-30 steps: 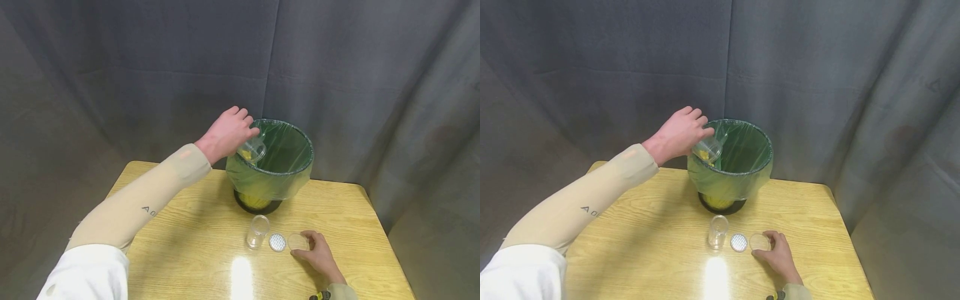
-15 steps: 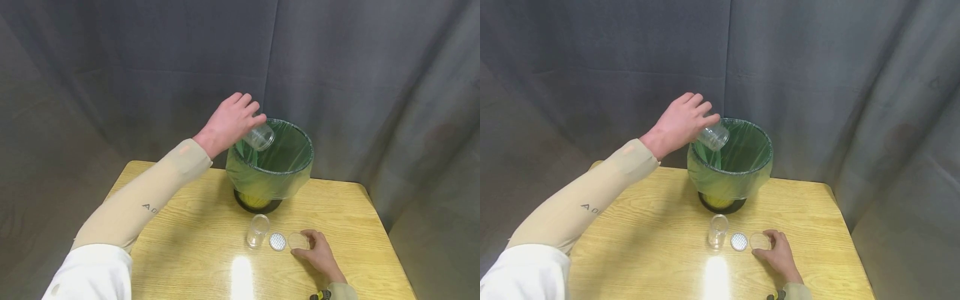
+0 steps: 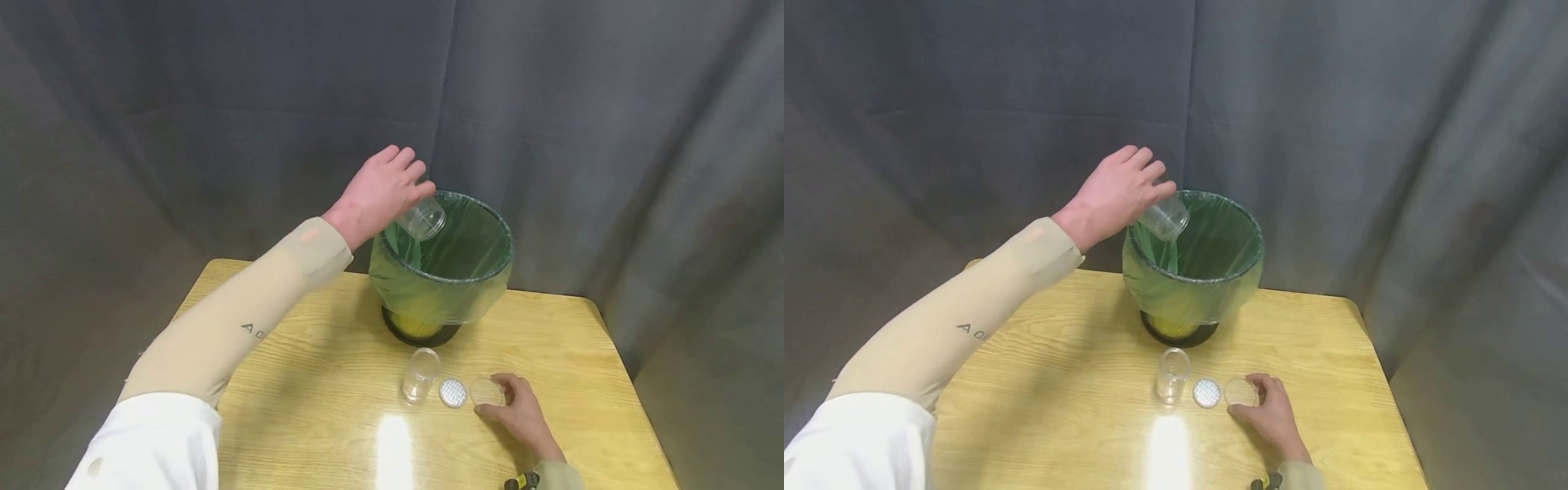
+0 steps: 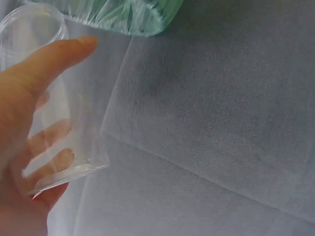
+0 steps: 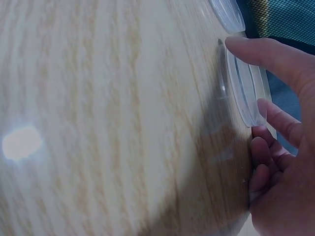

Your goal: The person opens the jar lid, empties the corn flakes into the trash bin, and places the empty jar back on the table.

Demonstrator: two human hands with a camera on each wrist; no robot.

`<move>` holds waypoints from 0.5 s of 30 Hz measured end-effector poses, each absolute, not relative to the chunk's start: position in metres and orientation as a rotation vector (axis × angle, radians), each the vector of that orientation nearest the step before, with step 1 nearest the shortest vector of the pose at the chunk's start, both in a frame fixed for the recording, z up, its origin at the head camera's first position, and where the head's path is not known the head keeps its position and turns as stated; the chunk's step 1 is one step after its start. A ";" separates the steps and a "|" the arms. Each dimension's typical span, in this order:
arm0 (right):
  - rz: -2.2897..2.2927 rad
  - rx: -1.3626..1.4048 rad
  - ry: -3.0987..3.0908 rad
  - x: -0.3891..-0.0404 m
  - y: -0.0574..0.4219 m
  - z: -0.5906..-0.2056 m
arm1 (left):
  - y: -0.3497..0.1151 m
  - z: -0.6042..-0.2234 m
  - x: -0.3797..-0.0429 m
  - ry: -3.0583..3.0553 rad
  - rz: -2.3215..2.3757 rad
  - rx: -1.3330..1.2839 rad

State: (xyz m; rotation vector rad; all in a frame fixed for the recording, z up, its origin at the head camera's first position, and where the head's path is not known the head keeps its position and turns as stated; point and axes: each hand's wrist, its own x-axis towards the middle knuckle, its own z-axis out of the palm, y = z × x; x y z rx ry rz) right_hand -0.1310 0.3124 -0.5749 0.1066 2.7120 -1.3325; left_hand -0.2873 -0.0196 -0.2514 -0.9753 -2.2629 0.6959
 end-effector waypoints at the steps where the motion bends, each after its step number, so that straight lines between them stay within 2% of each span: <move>1: -1.334 0.105 2.715 -0.132 0.312 -0.575 | -0.021 -0.250 -0.287 -2.258 0.695 -0.970; 7: -1.351 0.096 2.687 -0.129 0.312 -0.577 | -0.027 -0.261 -0.290 -2.239 0.744 -1.143; 12: -1.332 0.098 2.708 -0.128 0.311 -0.576 | -0.031 -0.258 -0.291 -2.185 0.675 -1.037; 15: -1.341 0.102 2.704 -0.129 0.312 -0.575 | -0.032 -0.256 -0.291 -2.235 0.707 -1.057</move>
